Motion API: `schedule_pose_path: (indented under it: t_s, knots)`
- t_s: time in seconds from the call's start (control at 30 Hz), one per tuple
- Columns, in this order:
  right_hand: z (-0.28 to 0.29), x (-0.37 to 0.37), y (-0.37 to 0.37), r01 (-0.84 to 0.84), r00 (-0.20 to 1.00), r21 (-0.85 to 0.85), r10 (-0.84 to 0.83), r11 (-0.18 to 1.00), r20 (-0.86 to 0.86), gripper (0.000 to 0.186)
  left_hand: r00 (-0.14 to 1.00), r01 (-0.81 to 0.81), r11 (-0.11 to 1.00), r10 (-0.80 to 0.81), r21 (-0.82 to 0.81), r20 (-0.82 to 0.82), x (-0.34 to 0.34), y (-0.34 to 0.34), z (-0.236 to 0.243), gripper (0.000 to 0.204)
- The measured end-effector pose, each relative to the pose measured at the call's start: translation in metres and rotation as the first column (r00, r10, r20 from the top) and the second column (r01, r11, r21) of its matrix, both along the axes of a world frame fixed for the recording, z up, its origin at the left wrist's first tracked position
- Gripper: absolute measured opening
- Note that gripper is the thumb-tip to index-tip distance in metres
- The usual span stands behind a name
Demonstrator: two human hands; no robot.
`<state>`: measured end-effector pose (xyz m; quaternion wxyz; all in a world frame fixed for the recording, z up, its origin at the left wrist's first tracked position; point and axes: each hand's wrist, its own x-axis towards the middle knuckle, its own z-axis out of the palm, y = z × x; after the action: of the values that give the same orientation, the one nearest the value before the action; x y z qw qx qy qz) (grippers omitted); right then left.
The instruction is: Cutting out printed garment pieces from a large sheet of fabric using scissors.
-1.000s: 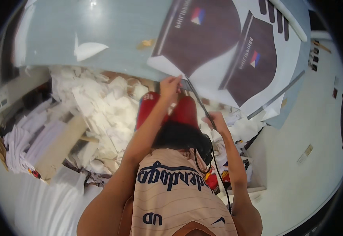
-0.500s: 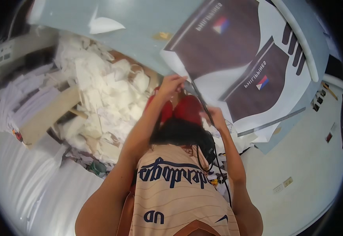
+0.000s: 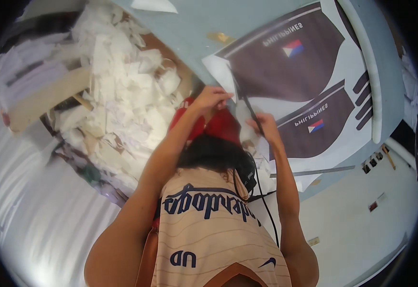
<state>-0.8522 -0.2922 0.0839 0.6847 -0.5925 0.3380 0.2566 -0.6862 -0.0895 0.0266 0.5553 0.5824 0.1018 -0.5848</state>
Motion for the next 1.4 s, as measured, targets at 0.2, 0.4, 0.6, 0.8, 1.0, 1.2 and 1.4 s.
schedule_pose_path:
  t_s: [0.2, 0.4, 0.6, 0.8, 1.0, 1.2, 1.4]
  knots:
    - [0.007, 0.043, -0.04, -0.267, 0.963, -0.112, 0.262, 0.957, -0.055, 0.043, 0.999, 0.019, 0.999, -0.021, -0.043, -0.039, 0.007, 0.013, -0.007, 0.024]
    - [-0.003, 0.076, -0.058, -0.429, 0.9, -0.189, 0.436, 0.883, -0.007, 0.048, 0.998, 0.05, 0.998, -0.051, -0.042, -0.021, 0.005, 0.021, -0.001, 0.025]
    - [0.007, 0.101, -0.039, -0.455, 0.853, -0.407, 0.519, 0.792, 0.057, 0.05, 0.993, 0.113, 0.993, -0.114, -0.037, -0.025, -0.001, 0.026, -0.004, 0.026]
    - [0.043, -0.027, 0.018, 0.09, 0.983, -0.29, -0.038, 0.953, 0.181, 0.03, 0.884, -0.407, 0.913, 0.385, -0.032, -0.266, -0.004, 0.012, 0.018, 0.057]
    - [0.059, -0.156, 0.094, 0.529, 0.836, -0.251, -0.549, 0.811, -0.014, 0.036, 0.939, 0.281, 0.937, -0.313, 0.209, 0.139, -0.006, -0.066, 0.038, 0.078]
    - [0.057, -0.175, 0.192, 0.708, 0.62, -0.379, -0.781, 0.596, -0.072, 0.051, 0.934, 0.348, 0.921, -0.357, 0.177, 0.023, -0.027, -0.104, 0.063, 0.084]
    - [0.05, -0.111, 0.257, 0.727, 0.607, -0.418, -0.795, 0.545, 0.02, 0.04, 0.806, 0.513, 0.84, -0.542, 0.176, 0.239, -0.019, -0.083, 0.009, 0.032]
